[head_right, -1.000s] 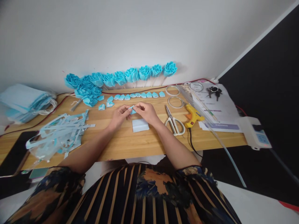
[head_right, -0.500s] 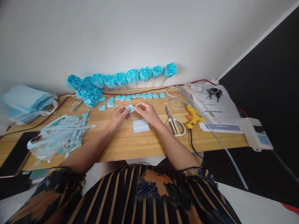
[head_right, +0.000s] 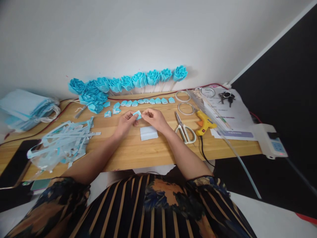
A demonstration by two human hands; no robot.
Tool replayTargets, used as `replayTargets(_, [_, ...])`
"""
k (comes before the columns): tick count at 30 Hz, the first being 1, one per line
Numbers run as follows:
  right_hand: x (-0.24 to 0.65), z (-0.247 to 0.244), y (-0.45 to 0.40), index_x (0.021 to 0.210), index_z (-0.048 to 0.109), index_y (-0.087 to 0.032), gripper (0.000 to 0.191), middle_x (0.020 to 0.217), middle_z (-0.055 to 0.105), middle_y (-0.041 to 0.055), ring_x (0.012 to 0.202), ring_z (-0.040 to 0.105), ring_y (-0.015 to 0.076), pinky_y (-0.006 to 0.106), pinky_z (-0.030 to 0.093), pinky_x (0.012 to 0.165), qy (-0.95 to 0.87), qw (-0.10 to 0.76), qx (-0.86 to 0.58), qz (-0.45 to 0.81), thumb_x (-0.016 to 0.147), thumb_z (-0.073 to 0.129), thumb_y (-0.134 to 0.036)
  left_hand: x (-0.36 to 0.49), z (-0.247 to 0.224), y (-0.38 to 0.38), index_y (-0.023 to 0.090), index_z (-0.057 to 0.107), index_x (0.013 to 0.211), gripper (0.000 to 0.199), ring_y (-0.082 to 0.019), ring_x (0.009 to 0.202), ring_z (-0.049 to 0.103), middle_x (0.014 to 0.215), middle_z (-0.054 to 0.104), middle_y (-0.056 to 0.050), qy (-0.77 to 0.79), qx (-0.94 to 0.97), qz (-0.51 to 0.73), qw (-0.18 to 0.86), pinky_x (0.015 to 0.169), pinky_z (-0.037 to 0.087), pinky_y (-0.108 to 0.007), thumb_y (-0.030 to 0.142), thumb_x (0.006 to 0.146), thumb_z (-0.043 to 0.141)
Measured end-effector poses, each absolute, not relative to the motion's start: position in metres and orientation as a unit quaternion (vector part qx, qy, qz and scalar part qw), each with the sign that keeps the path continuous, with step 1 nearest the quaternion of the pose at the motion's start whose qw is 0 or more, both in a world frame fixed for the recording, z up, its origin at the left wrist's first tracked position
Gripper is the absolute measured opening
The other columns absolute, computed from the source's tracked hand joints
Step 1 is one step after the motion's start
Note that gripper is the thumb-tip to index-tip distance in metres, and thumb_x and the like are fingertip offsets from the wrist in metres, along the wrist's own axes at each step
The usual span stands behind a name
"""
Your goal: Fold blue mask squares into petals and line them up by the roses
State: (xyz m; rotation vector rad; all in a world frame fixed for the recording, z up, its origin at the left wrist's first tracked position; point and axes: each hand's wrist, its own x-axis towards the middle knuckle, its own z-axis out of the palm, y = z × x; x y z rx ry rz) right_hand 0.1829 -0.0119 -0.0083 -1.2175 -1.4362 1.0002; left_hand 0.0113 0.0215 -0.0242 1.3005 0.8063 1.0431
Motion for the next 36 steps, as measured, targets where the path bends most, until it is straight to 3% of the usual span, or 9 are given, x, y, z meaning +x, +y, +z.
replayTargets(5, [0.1824,-0.0025,-0.0132,0.093,0.068,-0.019,0.027,0.083,0.067,0.0005,0.077,0.059,0.0143,0.027,0.045,0.072,-0.561,0.504,-0.492,0.435,0.081,0.065,-0.044,0.0115,-0.0235,0.0216,0.016,0.06,0.078,0.038,-0.008,0.05,0.052,0.057,0.06,0.003,0.359,0.562,0.445,0.598,0.049,0.041,-0.02,0.051,0.074,0.074])
replayTargets(11, [0.1821,0.0002,-0.0154,0.074,0.064,-0.018,0.032,0.069,0.056,-0.0024,0.068,0.05,0.012,0.025,0.04,0.065,-0.58,0.478,-0.498,0.433,0.082,0.064,-0.049,0.0119,-0.0235,0.0203,0.015,0.06,0.076,0.039,-0.007,0.049,0.051,0.056,0.058,0.004,0.357,0.589,0.423,0.589,0.049,0.04,-0.019,0.051,0.074,0.074])
replayTargets(23, [0.1842,-0.0039,-0.0128,0.076,0.068,-0.017,0.023,0.067,0.059,-0.0019,0.064,0.048,0.0115,0.025,0.036,0.062,-0.579,0.477,-0.522,0.407,0.078,0.066,-0.04,0.0128,-0.0222,0.0197,0.016,0.059,0.078,0.036,-0.007,0.048,0.049,0.055,0.057,0.004,0.362,0.602,0.408,0.584,0.049,0.04,-0.02,0.048,0.074,0.073])
replayTargets(30, [0.1816,-0.0004,-0.0153,0.07,0.065,-0.017,0.03,0.067,0.059,-0.0009,0.065,0.051,0.0122,0.026,0.04,0.064,-0.559,0.494,-0.517,0.421,0.081,0.064,-0.045,0.0121,-0.0224,0.0198,0.016,0.057,0.076,0.033,-0.007,0.048,0.049,0.055,0.056,0.004,0.365,0.604,0.41,0.578,0.048,0.039,-0.02,0.046,0.075,0.072])
replayTargets(36, [0.1818,-0.0025,-0.0133,0.075,0.067,-0.017,0.027,0.066,0.057,-0.0024,0.062,0.047,0.0111,0.026,0.036,0.062,-0.577,0.481,-0.526,0.399,0.079,0.066,-0.044,0.0127,-0.0207,0.0194,0.016,0.059,0.077,0.034,-0.007,0.048,0.048,0.055,0.057,0.004,0.372,0.613,0.403,0.569,0.048,0.038,-0.02,0.047,0.074,0.072])
